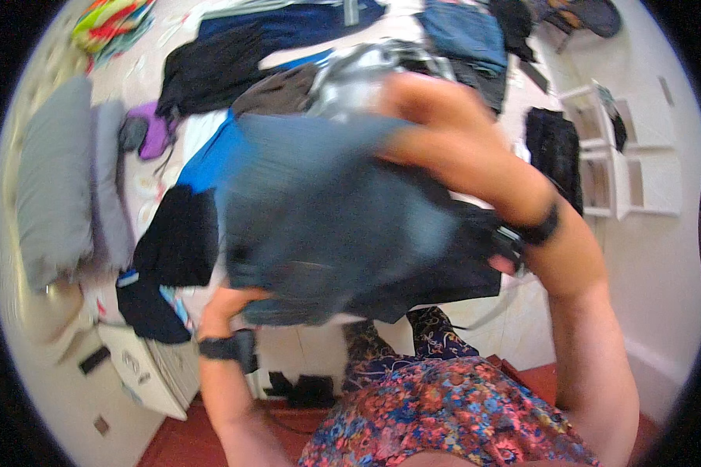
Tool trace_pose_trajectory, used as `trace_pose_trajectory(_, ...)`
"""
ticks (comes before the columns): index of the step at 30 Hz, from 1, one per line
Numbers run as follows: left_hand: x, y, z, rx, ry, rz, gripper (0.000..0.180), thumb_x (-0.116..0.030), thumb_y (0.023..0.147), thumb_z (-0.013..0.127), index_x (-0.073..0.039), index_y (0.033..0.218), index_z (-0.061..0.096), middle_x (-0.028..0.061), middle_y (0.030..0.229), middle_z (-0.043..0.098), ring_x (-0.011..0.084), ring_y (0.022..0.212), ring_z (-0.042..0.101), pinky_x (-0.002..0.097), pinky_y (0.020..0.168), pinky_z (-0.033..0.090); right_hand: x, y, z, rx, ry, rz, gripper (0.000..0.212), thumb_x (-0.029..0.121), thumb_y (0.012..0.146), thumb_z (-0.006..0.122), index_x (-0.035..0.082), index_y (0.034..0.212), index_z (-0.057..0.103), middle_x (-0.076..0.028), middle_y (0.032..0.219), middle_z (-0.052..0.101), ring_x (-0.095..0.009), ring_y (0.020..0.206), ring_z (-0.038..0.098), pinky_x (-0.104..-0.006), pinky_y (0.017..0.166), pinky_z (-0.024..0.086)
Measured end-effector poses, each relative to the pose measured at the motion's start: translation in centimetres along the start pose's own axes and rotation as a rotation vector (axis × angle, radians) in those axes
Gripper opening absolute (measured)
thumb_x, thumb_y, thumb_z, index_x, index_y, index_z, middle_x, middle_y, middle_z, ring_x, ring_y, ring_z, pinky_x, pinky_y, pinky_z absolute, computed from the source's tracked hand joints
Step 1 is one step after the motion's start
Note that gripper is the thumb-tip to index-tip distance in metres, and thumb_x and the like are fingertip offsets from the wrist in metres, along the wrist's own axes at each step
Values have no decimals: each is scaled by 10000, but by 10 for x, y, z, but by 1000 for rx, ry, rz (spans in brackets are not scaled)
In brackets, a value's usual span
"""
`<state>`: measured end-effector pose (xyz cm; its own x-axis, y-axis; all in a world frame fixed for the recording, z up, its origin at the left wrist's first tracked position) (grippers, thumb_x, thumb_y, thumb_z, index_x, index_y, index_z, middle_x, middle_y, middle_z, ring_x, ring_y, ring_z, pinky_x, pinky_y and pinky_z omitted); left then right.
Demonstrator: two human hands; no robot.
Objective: The person organizes folded garments in a shelf and then folds several pairs of trousers and a shirt on a bed.
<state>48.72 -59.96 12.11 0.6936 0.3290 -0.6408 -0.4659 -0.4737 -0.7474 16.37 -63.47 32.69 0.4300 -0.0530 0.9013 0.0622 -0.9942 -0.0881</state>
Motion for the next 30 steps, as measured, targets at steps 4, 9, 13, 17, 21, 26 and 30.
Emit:
trace_pose_trajectory(4,19,13,-82,-285,-378,10,378,-25,635,589,44,1006,573,87,883,624,190,758,583,305,762,458,-40,90,19,-494,106,-181,170,100,699,617,-4,834,614,-161,780,629,-243,738,611,-332,662,484)
trace_pose_trajectory(9,54,23,-118,-894,327,193,507,-89,729,600,45,1196,453,198,1147,525,312,1068,506,366,927,384,-85,19,31,-161,11,-48,126,56,774,603,-7,883,585,-85,793,623,-154,734,591,-295,673,480)
trace_pose_trajectory(13,-58,63,-26,-867,369,524,433,-43,763,536,34,1183,461,204,1179,494,347,1114,459,384,988,328,-207,-101,-7,-294,37,375,121,10,743,623,10,861,595,-50,787,611,-113,718,583,-254,641,483)
trace_pose_trajectory(17,-76,115,58,-860,208,558,469,-9,760,444,64,1222,401,249,1243,423,383,1181,380,411,1029,264,-247,-178,-40,-485,238,671,119,-35,738,589,2,851,596,-63,785,621,-137,692,609,-256,596,502)
trace_pose_trajectory(21,-74,147,124,-962,255,214,555,-83,787,472,98,1284,302,270,1354,299,381,1282,259,503,1034,213,-273,-212,-85,-593,284,747,125,-52,718,593,-3,833,597,-65,773,621,-135,671,599,-261,584,507)
trace_pose_trajectory(26,-23,183,143,-1008,587,98,703,-241,834,474,178,1291,141,379,1350,167,482,1282,144,524,1076,82,-303,-189,-167,-597,-234,556,93,-41,750,579,-27,840,595,-42,758,614,-101,683,568,-228,625,468)
trace_pose_trajectory(30,-19,187,146,-1095,502,126,642,-253,868,451,192,1253,195,357,1311,248,459,1228,233,500,1056,151,-314,-142,-215,-676,-555,406,127,39,743,596,-20,855,586,-113,745,618,-158,673,582,-273,641,468)
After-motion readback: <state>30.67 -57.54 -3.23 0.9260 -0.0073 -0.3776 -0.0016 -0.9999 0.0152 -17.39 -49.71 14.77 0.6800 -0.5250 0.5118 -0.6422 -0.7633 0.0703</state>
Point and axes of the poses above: each hand's wrist, its own y-axis towards the middle knuckle, its own z-axis out of the palm, x = y × z, the point moved 7 cm from there along y, towards the middle knuckle
